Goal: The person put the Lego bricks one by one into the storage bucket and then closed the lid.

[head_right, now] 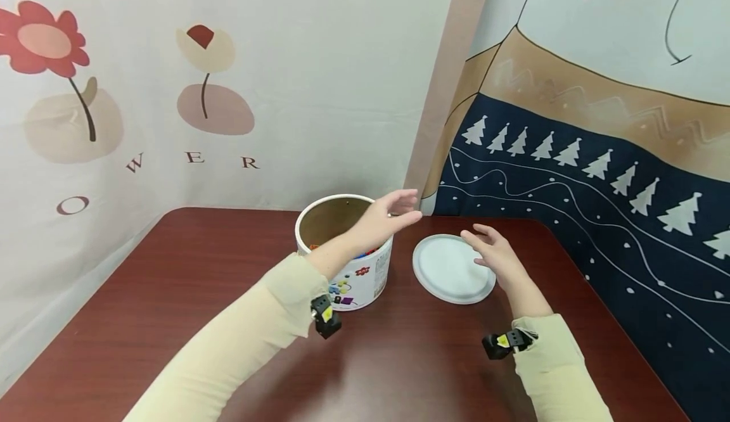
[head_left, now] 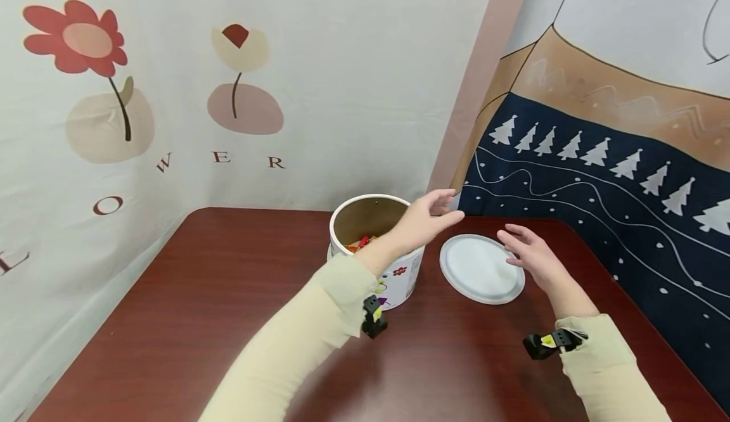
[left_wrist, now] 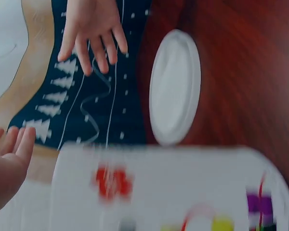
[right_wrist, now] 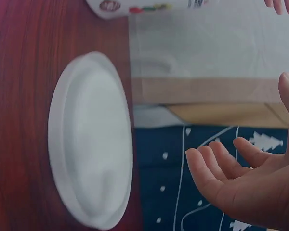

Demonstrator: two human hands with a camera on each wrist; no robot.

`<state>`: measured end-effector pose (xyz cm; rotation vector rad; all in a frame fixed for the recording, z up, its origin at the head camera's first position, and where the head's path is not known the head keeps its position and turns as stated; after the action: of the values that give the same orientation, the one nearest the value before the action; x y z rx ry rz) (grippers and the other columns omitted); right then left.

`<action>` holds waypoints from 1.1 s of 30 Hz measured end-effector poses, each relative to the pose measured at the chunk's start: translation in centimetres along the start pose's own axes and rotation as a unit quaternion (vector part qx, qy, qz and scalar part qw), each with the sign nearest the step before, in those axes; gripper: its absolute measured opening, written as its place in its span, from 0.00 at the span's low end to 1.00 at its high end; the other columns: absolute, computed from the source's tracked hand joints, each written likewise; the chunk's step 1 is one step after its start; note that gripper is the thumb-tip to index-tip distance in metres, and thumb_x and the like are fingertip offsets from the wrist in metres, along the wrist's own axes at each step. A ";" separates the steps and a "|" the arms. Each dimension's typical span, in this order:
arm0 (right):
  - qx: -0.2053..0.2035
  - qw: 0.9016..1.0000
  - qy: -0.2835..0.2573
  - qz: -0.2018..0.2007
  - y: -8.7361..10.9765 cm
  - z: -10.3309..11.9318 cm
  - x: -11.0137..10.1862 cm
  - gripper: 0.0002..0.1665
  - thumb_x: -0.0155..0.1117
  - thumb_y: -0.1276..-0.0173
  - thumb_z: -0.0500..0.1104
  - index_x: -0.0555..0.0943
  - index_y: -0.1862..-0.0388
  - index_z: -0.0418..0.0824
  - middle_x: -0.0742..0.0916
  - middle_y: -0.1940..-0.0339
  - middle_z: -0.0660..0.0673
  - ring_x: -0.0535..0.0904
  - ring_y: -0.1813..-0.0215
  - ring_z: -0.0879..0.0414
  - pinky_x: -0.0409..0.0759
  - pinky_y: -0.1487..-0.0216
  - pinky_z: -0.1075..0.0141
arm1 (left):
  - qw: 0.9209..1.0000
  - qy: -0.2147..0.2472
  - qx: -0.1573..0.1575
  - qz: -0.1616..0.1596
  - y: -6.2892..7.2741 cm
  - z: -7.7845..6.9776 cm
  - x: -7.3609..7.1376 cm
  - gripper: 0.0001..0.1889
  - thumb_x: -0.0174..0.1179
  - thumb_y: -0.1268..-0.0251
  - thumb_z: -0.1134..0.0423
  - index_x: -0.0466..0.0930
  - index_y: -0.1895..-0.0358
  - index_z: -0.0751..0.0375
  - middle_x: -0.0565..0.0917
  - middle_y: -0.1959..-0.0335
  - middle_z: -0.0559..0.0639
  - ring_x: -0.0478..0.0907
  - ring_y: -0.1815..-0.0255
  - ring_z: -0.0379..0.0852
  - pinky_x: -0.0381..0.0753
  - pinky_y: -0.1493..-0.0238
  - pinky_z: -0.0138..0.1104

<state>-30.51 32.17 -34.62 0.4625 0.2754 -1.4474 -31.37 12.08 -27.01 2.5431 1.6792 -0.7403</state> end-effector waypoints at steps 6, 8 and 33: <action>0.036 0.999 0.001 -0.017 -0.5 -2.4 -1.1 0.50 0.45 0.29 0.62 0.39 0.25 0.33 0.51 0.27 0.26 0.52 0.28 0.30 0.59 0.32 0.43 | 1.000 -0.004 -0.020 -0.017 -0.5 1.0 4.0 0.28 0.57 0.35 0.58 0.64 0.33 0.59 0.74 0.38 0.55 0.72 0.38 0.48 0.73 0.40 0.32; 0.051 0.999 0.002 -0.018 -0.8 -3.4 -1.1 0.51 0.45 0.30 0.62 0.38 0.25 0.33 0.50 0.26 0.26 0.51 0.28 0.30 0.59 0.31 0.43 | 0.999 -0.007 -0.030 -0.019 -0.6 1.8 5.2 0.28 0.57 0.35 0.59 0.64 0.33 0.60 0.73 0.38 0.55 0.71 0.38 0.48 0.73 0.40 0.31; 0.154 0.987 0.019 -0.039 -1.9 -9.7 -1.9 0.55 0.44 0.32 0.65 0.37 0.27 0.29 0.46 0.27 0.25 0.51 0.27 0.34 0.60 0.31 0.47 | 0.974 -0.020 -0.215 -0.067 0.9 13.1 9.1 0.30 0.58 0.41 0.59 0.66 0.40 0.76 0.75 0.43 0.66 0.72 0.40 0.55 0.70 0.38 0.42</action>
<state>-31.68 38.21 -42.58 0.7372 0.0991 -1.5658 -32.66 16.21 -42.40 2.1250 1.7781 -0.3724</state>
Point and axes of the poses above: each hand's wrist, its own y-axis away from the middle knuckle, its own x-axis out of the palm, z = x × y, the point moved 9 cm from there along -y, towards the middle knuckle
